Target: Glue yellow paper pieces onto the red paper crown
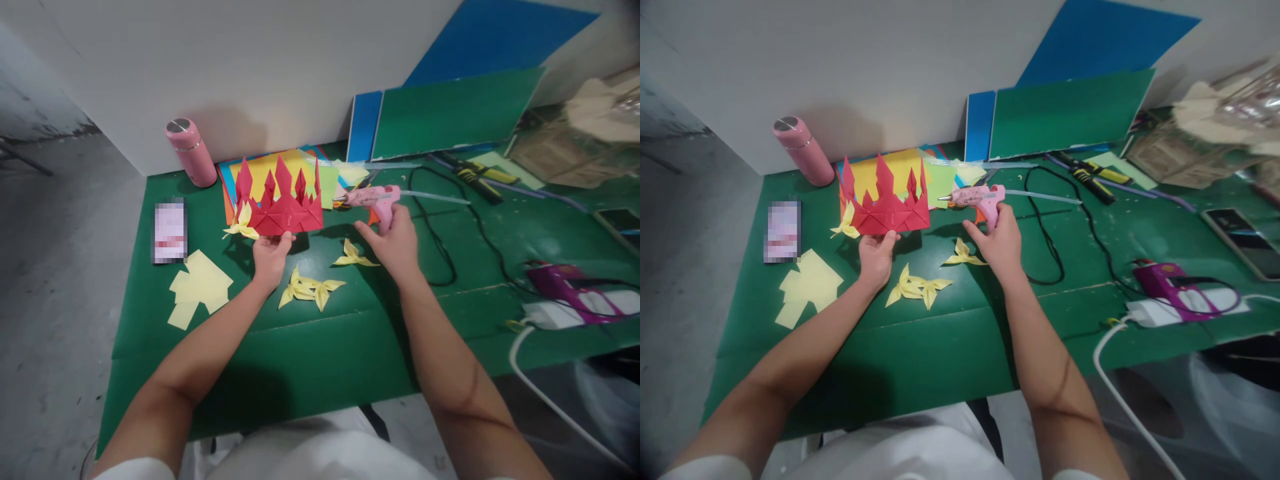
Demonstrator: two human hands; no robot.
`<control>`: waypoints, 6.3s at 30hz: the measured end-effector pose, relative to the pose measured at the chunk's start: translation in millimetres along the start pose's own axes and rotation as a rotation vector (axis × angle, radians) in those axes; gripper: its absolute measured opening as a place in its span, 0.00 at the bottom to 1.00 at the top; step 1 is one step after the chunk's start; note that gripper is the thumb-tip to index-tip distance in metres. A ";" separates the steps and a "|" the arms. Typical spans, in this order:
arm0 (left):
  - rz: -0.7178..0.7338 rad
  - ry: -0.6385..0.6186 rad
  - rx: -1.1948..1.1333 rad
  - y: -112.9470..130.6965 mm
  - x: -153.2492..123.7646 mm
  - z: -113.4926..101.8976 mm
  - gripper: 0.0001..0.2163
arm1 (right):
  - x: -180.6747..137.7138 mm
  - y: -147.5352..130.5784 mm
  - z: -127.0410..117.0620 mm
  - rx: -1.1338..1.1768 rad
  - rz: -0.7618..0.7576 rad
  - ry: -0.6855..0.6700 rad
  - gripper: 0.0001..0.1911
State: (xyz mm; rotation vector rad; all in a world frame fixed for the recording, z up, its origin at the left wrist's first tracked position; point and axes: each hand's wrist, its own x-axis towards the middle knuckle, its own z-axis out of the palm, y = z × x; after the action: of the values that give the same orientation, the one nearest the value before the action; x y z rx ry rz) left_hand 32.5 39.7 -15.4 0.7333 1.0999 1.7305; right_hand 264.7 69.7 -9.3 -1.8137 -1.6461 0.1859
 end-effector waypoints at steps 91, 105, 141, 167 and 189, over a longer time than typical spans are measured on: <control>-0.004 -0.089 -0.036 9.2 -7.0 5.0 0.16 | -19.5 -127.7 -10.1 0.111 -0.760 -0.186 0.11; -0.009 -0.106 -0.085 5.7 -6.9 2.3 0.19 | -21.9 -128.5 -12.0 0.098 -0.713 -0.222 0.11; -0.030 -0.129 -0.047 3.3 -10.1 -2.1 0.14 | -6.9 -123.6 -13.6 -0.038 -0.889 -0.072 0.17; -0.195 -0.180 -0.164 2.8 -6.7 -0.8 0.21 | 1.9 -118.1 -23.0 -0.142 -0.936 -0.074 0.16; -0.143 -0.256 -0.119 -2.3 -6.6 -1.8 0.20 | 3.3 -118.1 -30.6 -0.097 -0.946 -0.165 0.14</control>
State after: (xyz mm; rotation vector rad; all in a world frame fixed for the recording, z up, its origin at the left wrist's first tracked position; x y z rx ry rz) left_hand 34.5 33.4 -18.2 0.7592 0.8463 1.5201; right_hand 183.3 58.5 81.0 -0.9241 -2.4682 -0.1744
